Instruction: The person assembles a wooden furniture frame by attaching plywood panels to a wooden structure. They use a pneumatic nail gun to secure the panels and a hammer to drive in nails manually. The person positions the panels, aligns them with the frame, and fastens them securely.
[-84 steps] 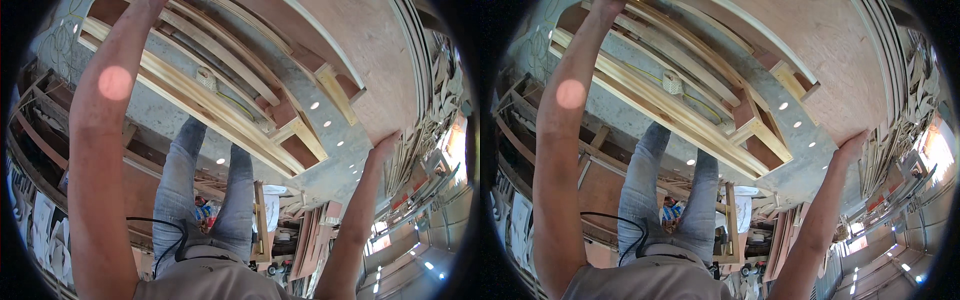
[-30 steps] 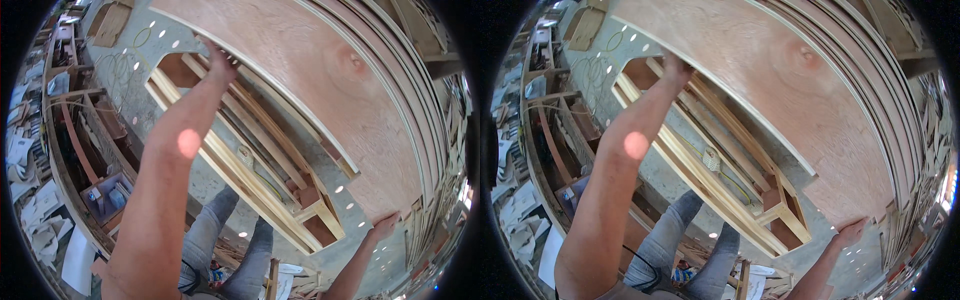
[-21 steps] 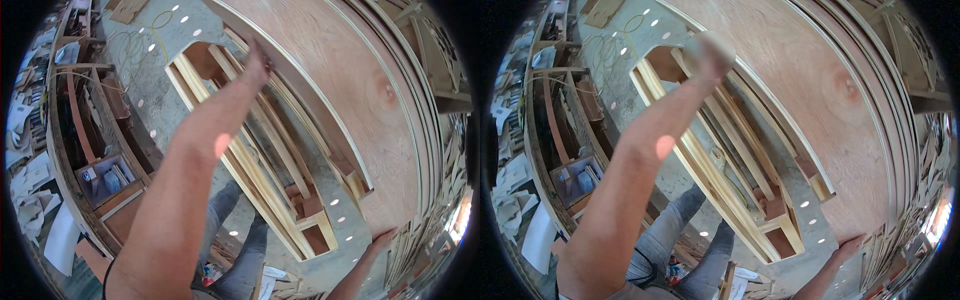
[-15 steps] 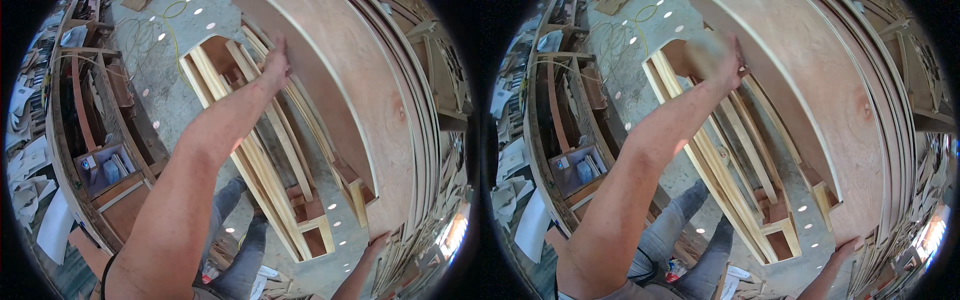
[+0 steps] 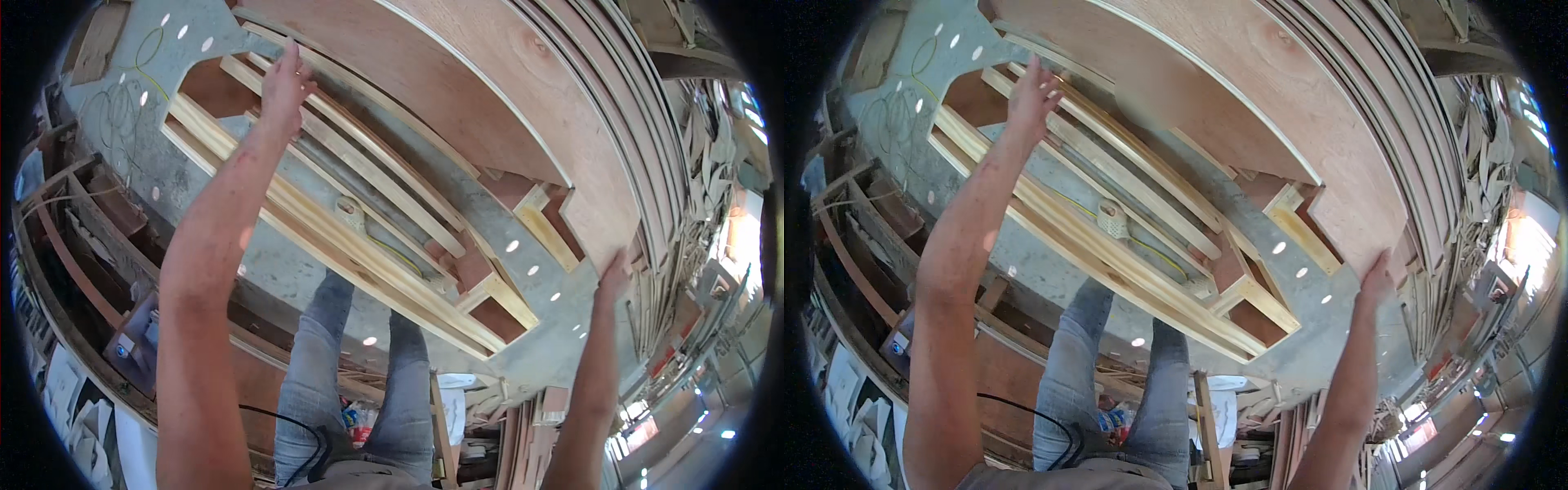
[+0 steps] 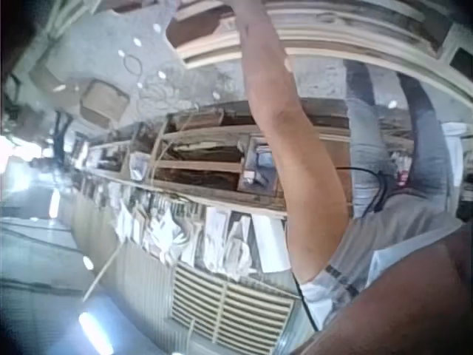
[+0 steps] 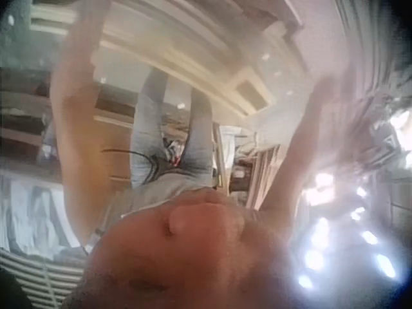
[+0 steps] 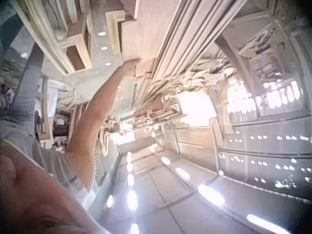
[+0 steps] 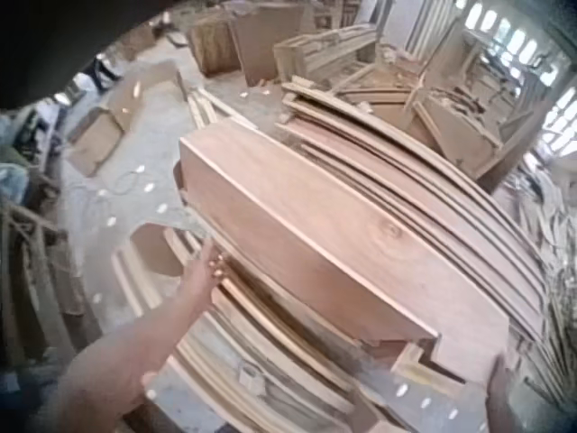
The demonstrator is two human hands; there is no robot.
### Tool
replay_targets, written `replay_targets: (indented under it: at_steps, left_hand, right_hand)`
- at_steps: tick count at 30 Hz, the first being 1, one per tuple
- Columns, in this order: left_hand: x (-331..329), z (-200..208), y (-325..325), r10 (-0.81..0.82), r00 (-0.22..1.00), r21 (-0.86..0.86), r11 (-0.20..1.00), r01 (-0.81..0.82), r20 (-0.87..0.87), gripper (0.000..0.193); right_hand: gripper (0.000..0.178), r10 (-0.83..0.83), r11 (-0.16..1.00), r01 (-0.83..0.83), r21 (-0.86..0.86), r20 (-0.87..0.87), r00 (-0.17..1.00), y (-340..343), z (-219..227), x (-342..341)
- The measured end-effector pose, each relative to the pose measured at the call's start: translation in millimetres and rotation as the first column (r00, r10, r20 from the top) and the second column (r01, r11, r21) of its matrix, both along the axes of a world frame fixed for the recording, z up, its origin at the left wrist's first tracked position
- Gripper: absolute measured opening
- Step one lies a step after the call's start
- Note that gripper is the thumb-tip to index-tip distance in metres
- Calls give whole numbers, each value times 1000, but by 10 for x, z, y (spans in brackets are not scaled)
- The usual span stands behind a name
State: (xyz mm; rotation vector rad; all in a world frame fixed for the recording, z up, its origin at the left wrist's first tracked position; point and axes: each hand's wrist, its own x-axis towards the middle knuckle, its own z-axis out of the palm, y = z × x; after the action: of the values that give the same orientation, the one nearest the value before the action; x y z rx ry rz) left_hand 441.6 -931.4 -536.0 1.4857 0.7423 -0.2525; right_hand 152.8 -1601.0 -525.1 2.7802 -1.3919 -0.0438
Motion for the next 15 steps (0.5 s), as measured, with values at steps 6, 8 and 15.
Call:
replay_targets:
  at_steps: [6, 8, 15]
  left_hand:
    - [456, -320, -508, 14, 992, -191, 981, -38, -127, 108]
    - [381, -538, -730, 83, 946, -228, 960, -160, -314, 118]
    - [262, -566, -1048, 189, 961, -491, 830, -265, -200, 122]
  right_hand:
    - [84, -276, 951, 256, 173, 104, 956, 115, 321, -105]
    - [80, -272, 933, 221, 283, 155, 950, 381, 349, 144]
    - [74, -374, 897, 307, 317, 176, 911, 352, 290, 120]
